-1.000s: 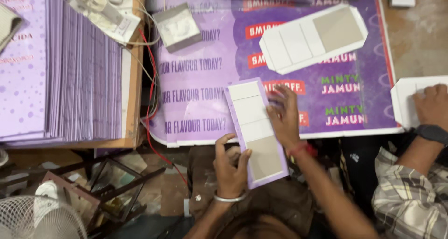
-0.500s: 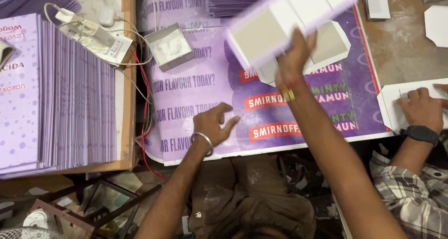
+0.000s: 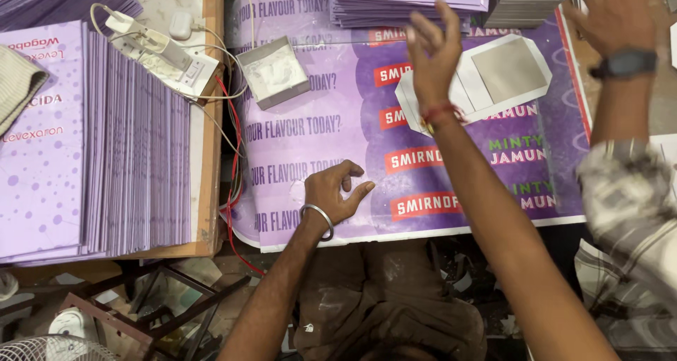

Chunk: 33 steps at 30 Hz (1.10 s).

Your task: The person folds flat purple and white paper sheets into small rectangular boxes by hand. They repeatedly fold along pre-scored lines, tuck flaps, and stack the finished boxes on the table.

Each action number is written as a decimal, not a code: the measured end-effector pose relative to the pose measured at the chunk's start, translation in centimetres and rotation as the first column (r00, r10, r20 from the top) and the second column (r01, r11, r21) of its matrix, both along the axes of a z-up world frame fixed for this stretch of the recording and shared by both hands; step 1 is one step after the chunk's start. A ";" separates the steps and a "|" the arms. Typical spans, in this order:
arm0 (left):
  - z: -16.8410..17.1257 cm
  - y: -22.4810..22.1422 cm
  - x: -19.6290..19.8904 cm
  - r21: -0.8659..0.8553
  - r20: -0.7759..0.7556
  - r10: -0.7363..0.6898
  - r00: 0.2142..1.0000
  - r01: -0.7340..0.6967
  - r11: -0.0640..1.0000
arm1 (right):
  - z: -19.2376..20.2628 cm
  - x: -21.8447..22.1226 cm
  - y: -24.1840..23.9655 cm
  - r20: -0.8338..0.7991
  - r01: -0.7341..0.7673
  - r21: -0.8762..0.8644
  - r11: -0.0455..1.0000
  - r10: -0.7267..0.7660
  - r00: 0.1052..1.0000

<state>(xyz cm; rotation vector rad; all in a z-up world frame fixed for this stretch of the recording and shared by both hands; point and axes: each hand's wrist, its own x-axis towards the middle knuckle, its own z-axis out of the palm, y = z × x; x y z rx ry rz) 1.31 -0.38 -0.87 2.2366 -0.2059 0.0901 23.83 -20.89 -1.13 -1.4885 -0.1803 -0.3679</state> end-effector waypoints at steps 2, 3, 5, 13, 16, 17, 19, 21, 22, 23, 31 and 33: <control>-0.1 0.1 0.0 -0.008 0.007 -0.001 1.000 0.001 1.000 | 0.5 -4.5 -3.4 0.141 0.152 -0.576 0.803 -0.085 0.986; -0.2 0.1 -0.1 -0.013 0.010 -0.002 1.000 0.002 1.000 | 0.9 -6.7 -4.6 0.221 0.232 -0.785 0.575 -0.090 0.971; -0.2 -0.1 -0.1 -0.051 0.015 0.031 0.999 -0.030 0.998 | 2.1 -10.1 -6.1 -0.313 -0.270 -0.934 0.232 -0.173 0.934; -0.2 -1.0 -1.2 -0.173 0.046 0.306 0.951 -0.294 0.940 | 4.9 -27.4 -6.7 -0.460 -0.400 -0.886 -0.235 0.343 0.819; -0.3 -1.8 -2.5 -0.182 -0.081 0.331 0.940 -0.340 0.923 | 4.6 -31.7 -7.4 -0.306 -0.291 -0.951 -0.102 0.437 0.846; -0.2 -2.1 -3.4 -0.171 -0.147 0.327 0.933 -0.350 0.921 | 4.3 -32.8 -7.8 -0.209 -0.223 -0.975 -0.024 0.459 0.864; 0.4 -2.6 -4.9 -0.154 -0.260 0.263 0.929 -0.309 0.939 | 3.7 -34.0 -8.2 -0.039 -0.150 -0.955 0.255 0.391 0.919; 0.9 -3.1 -6.9 -0.137 -0.380 0.153 0.912 -0.219 0.966 | 3.3 -35.4 -8.0 0.059 -0.086 -0.899 0.430 0.313 0.948; 1.1 -3.5 -7.5 -0.151 -0.416 0.128 0.901 -0.207 0.967 | 3.2 -36.0 -7.5 0.082 -0.066 -0.880 0.471 0.288 0.954; 1.2 -3.9 -8.1 -0.165 -0.450 0.103 0.887 -0.196 0.967 | 3.1 -36.7 -6.8 0.104 -0.046 -0.858 0.511 0.261 0.960; 1.1 -2.5 -6.0 -0.111 -0.541 -0.121 0.832 0.072 0.991 | 6.6 -36.3 -3.9 0.057 -0.250 -0.794 0.553 0.478 0.877; 0.9 -1.3 -4.6 -0.088 -0.546 -0.215 0.810 0.200 0.976 | 7.2 -32.7 -4.3 0.122 -0.165 -0.829 0.534 0.461 0.879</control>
